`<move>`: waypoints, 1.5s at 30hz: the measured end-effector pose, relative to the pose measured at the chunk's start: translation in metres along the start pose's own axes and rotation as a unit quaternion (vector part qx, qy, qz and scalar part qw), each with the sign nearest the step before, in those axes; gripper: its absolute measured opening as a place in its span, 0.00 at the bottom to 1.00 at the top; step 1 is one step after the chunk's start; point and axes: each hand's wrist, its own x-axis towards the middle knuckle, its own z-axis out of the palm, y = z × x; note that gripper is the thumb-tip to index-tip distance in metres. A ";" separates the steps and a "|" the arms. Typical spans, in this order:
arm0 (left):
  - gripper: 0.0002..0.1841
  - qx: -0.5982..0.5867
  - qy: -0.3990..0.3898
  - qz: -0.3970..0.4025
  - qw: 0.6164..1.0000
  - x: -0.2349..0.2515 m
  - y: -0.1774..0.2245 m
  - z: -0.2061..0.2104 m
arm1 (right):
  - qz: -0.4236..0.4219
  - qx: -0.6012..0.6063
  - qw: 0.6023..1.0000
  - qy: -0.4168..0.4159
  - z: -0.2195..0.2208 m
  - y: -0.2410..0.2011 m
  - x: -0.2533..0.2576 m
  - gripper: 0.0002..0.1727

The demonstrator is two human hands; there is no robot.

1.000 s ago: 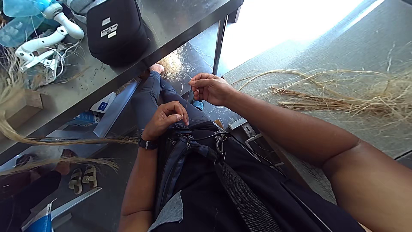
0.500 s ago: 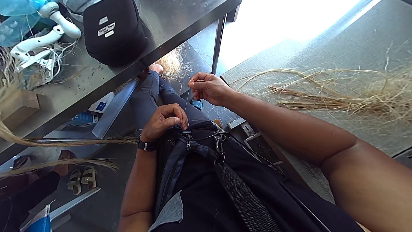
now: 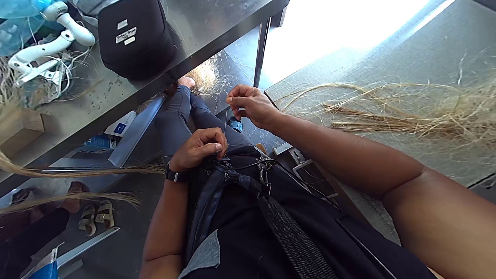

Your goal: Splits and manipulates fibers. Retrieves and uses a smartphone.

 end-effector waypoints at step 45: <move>0.04 0.278 0.346 -0.100 0.891 0.007 -0.005 0.021 | -0.007 -0.175 0.982 -0.077 0.003 0.010 -0.007 0.05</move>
